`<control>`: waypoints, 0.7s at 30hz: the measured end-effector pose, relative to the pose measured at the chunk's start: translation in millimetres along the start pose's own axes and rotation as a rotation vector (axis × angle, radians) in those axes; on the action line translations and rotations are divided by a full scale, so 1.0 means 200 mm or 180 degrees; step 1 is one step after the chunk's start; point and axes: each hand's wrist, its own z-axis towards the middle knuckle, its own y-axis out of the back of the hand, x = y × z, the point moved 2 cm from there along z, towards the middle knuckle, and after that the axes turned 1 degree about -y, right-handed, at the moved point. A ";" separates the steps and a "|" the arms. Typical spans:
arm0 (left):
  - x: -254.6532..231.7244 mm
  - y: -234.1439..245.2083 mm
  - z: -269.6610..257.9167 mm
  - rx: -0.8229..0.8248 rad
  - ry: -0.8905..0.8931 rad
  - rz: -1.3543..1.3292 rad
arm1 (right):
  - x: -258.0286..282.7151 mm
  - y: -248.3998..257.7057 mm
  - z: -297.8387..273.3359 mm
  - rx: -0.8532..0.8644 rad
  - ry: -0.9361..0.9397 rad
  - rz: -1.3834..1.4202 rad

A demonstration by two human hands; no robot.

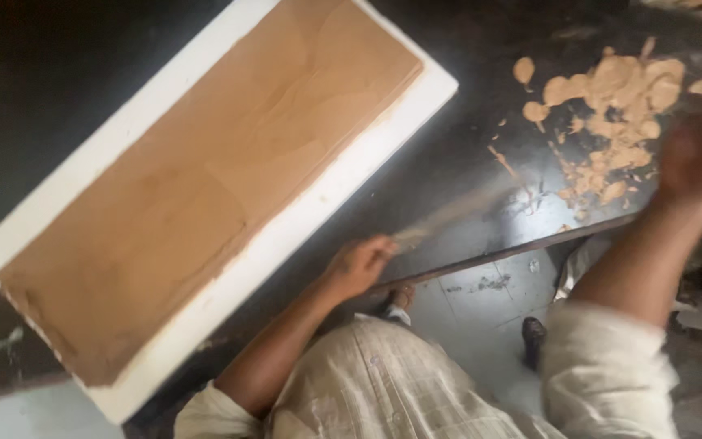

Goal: The person uses a long metal trowel to spread a brown paste-like compound over a white rectangular board. They repeatedly scrape the compound from the board's edges and the surrounding table surface to maintain a consistent layer on the board.

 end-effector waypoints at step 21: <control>0.50 0.75 -1.14 0.0010 0.0544 -0.0913 | 0.72 -1.20 -2.51 0.1966 0.0430 -0.1752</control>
